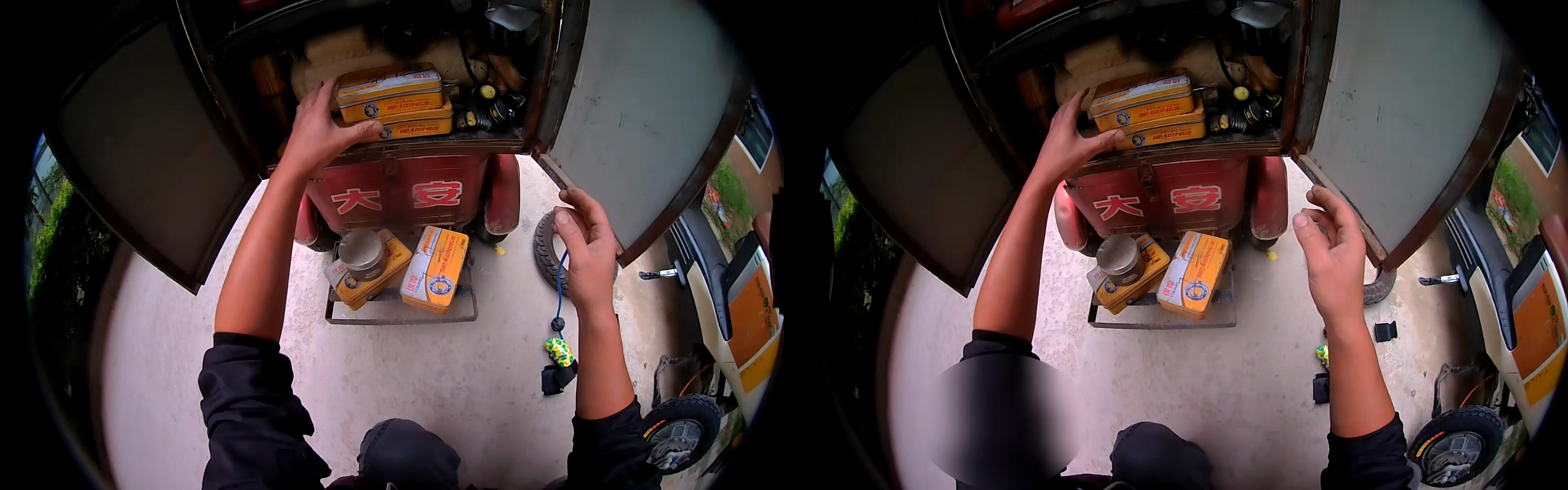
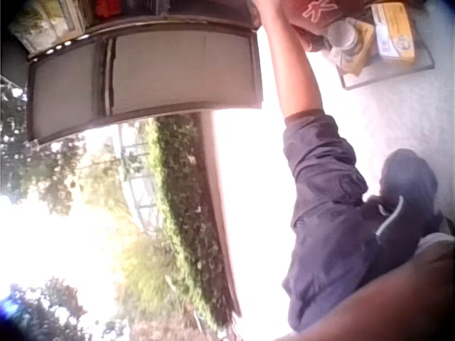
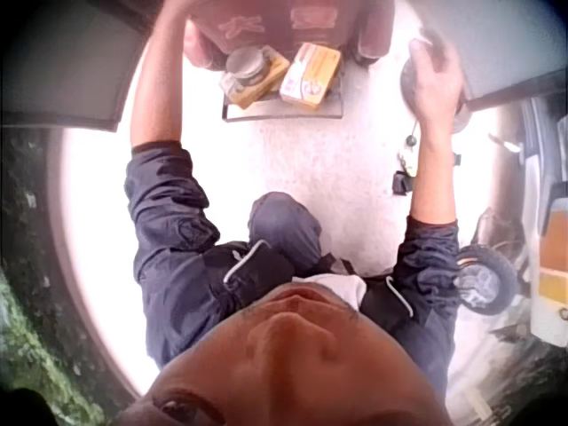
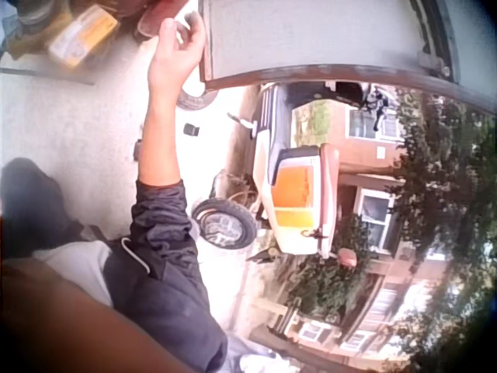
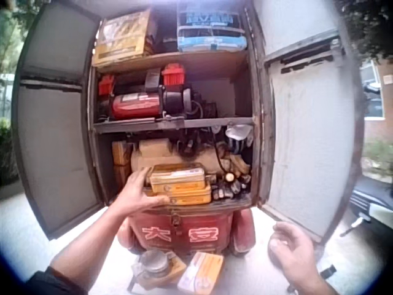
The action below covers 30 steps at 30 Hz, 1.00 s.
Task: The person retrieves a tire inflator from a storage cabinet and connects it to a scooter tire. They inflate the tire, then use a screwdriver to remove the valve core. After retrieving a new valve core from a box, they install it and inflate the tire again using the inflator.
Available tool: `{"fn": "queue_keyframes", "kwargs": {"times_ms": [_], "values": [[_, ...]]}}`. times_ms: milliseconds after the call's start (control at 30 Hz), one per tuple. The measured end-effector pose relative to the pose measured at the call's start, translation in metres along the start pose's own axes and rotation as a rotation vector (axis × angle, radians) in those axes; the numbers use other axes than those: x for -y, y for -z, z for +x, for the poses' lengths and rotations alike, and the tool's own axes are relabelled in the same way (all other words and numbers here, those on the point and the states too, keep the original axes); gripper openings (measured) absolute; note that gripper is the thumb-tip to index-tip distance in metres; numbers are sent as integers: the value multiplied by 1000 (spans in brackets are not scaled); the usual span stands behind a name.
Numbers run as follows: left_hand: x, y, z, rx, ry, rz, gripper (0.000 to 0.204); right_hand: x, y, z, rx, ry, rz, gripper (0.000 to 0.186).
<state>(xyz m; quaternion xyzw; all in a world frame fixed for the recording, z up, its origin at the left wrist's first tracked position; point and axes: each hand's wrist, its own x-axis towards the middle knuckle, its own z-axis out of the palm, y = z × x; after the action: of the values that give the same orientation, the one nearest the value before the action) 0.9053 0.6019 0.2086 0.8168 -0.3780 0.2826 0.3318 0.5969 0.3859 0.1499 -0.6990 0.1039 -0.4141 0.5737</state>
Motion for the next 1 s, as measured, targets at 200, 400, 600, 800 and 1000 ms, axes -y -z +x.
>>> {"fn": "queue_keyframes", "kwargs": {"times_ms": [200,400,600,800,1000], "values": [[42,-15,91,543,107,-78,100,12,30,-8,-41,7,-79,46],[31,-10,100,572,74,10,102,20,71,-8,-123,-14,-200,46],[14,-16,95,596,-41,118,107,10,72,-12,-92,-68,-122,42],[-2,-7,90,366,-68,230,95,3,79,-6,-49,-54,-90,41],[-72,39,80,204,-118,284,100,-1,90,-2,-60,-108,-100,43]]}}
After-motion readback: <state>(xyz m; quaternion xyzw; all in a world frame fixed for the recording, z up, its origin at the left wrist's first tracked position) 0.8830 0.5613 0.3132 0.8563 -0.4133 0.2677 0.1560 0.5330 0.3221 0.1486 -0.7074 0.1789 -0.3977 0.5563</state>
